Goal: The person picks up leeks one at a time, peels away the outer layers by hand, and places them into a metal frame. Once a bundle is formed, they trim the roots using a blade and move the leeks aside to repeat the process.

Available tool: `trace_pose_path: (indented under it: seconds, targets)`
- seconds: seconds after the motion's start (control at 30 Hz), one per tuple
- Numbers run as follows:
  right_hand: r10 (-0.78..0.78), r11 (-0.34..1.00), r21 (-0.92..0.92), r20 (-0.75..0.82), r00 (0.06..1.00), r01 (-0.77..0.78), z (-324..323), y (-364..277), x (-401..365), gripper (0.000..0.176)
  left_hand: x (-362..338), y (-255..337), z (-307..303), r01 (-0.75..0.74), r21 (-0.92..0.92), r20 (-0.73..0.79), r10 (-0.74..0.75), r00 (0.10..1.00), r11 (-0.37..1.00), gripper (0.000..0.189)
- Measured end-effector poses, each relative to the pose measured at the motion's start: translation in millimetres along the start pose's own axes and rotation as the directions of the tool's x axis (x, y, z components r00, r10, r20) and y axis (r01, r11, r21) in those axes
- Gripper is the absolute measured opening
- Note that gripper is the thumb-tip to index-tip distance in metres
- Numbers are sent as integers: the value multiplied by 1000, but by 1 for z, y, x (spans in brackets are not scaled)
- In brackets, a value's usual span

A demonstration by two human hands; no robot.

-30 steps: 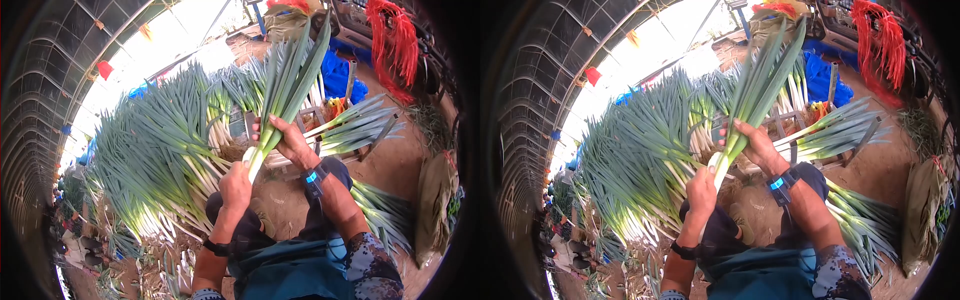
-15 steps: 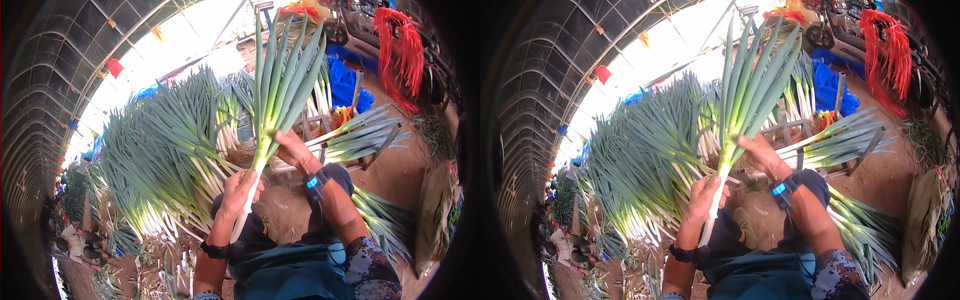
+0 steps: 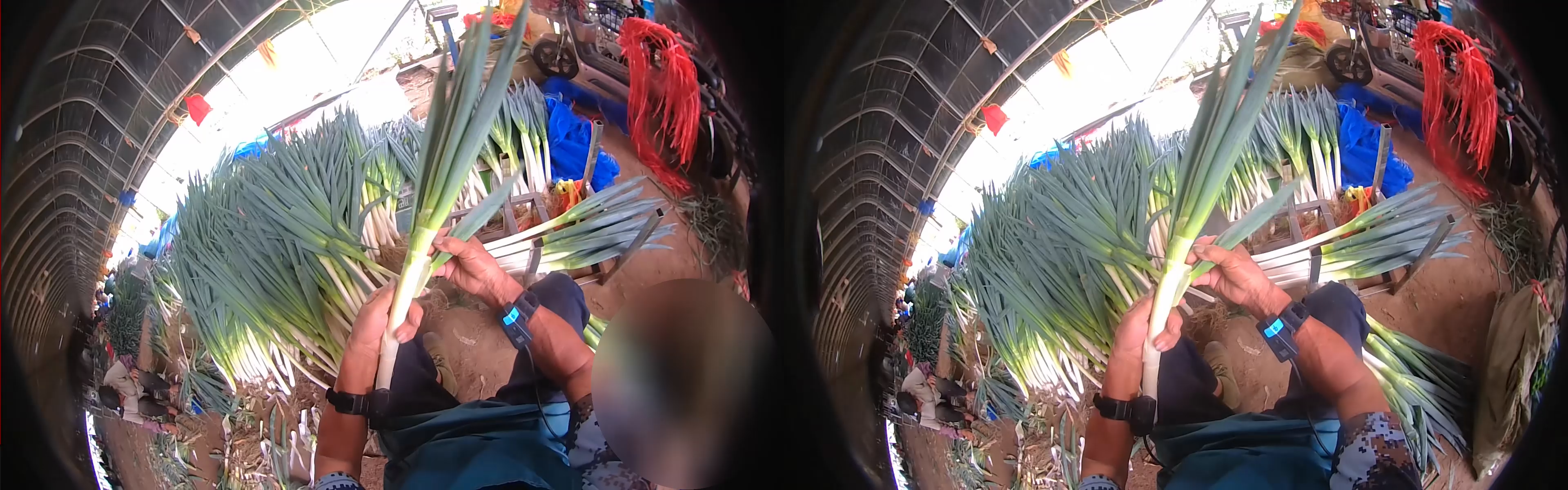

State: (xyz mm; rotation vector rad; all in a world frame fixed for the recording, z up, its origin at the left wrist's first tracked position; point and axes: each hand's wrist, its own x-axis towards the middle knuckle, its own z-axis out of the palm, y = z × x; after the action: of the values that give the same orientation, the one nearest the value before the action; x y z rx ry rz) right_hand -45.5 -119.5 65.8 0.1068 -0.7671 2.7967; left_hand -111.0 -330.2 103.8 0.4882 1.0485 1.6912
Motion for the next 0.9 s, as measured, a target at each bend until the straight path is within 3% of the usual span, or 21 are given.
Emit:
trace_pose_path:
  seconds: [0.13, 0.17, 0.2, 0.27, 0.3, 0.4, 0.43, 0.53, 0.57, 0.6, 0.67, 0.7, 0.8, 0.83, 0.9]
  targets:
    - [75, 992, -100, -3, 997, -75, 3, 6, 8, 23, -8, -15, 10, 172, -93, 187, -153, 970, 981, 52]
    - [204, 971, -121, -17, 979, -204, 9, 2, 9, 27, -10, -18, 19, 204, -88, 159, -188, 969, 975, 49]
    - [195, 915, -355, -29, 980, -192, 14, -1, 2, 44, -11, -22, 26, 236, -84, 132, -224, 966, 968, 47]
    - [147, 630, -772, 10, 989, -86, 30, -6, 3, 68, -15, -37, 29, 234, -78, 104, -225, 969, 969, 35]
    - [176, 527, -847, 23, 984, -74, 10, 4, 9, 73, -15, -44, 27, 206, 8, 75, -206, 976, 979, 34]
    - [264, 563, -770, -176, 948, -299, -18, -11, 18, 86, -19, -43, 37, 108, 177, 4, -111, 994, 978, 32]
    - [287, 540, -731, -305, 908, -417, -31, -18, 20, 76, -19, -37, 41, 67, 222, -14, -65, 998, 973, 31]
    - [-5, 924, -380, -121, 993, -42, -56, 5, 6, 56, -21, -29, 42, -136, 323, -6, 146, 989, 937, 31]
    - [36, 980, -194, -42, 998, -44, -40, -4, 0, 40, -21, -25, 42, -166, 343, -43, 192, 980, 925, 31]
    - [147, 977, -161, 29, 989, -140, -30, -10, -5, 39, -21, -21, 39, -199, 374, -88, 248, 965, 906, 31]
    - [117, 987, -138, 242, 963, -85, 10, -15, -24, 42, -20, -15, 35, -243, 391, -151, 323, 934, 888, 31]
    - [139, 990, -47, 203, 969, -132, 40, -17, -33, 40, -18, -16, 31, -253, 374, -165, 333, 928, 892, 30]
    - [146, 985, -126, 208, 967, -122, 46, 4, -14, 31, -6, -29, 15, -244, 362, -242, 344, 907, 900, 27]
    - [194, 967, -183, 63, 979, -180, 36, 16, -2, 24, -2, -36, 13, -276, 303, -316, 370, 874, 912, 27]
    - [94, 991, -97, 1, 996, -93, 22, 33, 7, 20, 11, -39, 9, -372, 198, -445, 421, 790, 907, 26]
